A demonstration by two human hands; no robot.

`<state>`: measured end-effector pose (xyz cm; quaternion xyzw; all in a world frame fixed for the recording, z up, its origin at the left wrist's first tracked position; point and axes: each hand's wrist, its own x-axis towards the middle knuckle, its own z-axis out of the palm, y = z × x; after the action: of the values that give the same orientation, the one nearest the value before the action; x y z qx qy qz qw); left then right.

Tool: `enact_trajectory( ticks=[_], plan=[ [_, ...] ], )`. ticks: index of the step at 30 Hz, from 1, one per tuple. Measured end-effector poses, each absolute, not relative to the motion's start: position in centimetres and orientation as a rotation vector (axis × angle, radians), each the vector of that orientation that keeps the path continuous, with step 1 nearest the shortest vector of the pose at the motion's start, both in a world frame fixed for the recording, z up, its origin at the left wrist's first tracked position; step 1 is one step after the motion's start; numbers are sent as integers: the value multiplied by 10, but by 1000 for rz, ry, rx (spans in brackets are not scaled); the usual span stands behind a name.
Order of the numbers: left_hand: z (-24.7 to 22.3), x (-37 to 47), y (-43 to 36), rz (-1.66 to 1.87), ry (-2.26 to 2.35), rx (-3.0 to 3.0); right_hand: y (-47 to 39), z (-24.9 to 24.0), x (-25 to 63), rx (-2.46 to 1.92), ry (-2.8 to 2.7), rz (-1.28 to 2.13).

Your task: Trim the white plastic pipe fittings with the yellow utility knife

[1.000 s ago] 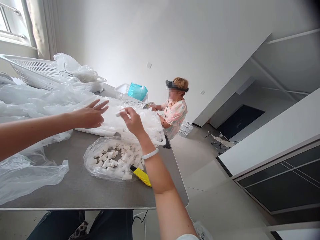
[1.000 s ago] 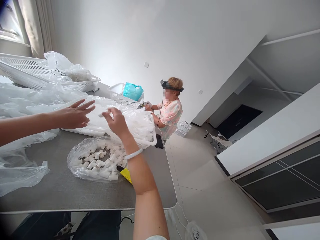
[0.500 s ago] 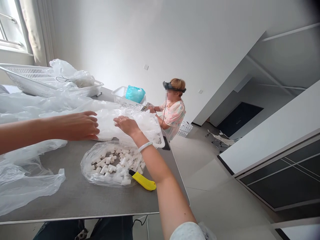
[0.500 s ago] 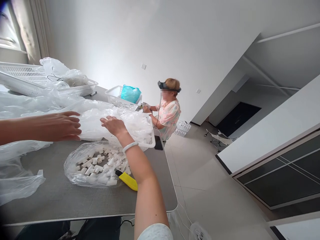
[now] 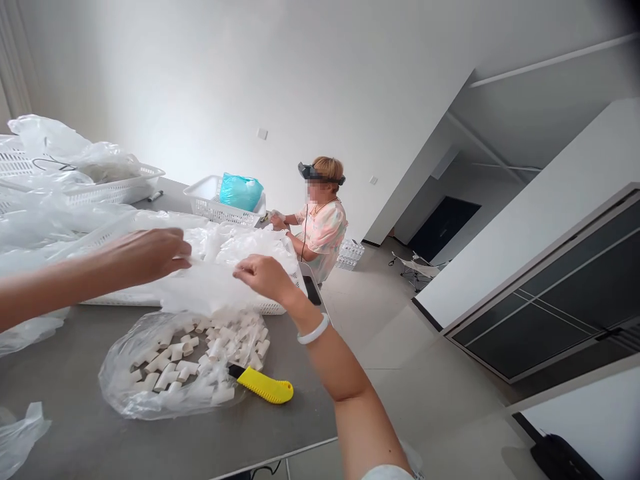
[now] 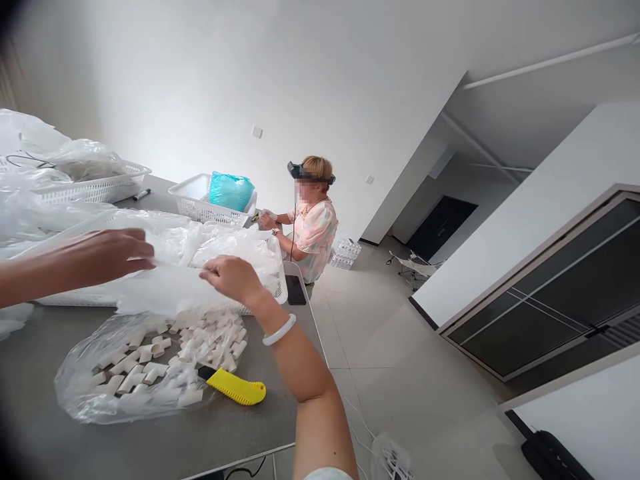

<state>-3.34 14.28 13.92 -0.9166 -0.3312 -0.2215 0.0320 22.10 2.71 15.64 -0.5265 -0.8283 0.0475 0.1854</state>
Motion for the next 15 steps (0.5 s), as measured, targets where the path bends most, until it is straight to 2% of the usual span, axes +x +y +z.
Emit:
enact_trajectory(
  ticks=[2,5,7,10,15],
  plan=[
    [159,-1,153,-761,-935,-2736,44,172,238,-1561,-2247,1],
    [186,52,171,-1044,-970,-2497,77,196,263,-1746,-1970,-409],
    [189,85,188,-1044,-985,-2591,97,203,276,-1794,-1952,-453],
    [162,124,218,-844,-1007,-2869,119,190,288,-1919,-2040,-317],
    [84,157,248,-586,-873,-3153,133,133,298,-2165,-2117,177]
  ],
)
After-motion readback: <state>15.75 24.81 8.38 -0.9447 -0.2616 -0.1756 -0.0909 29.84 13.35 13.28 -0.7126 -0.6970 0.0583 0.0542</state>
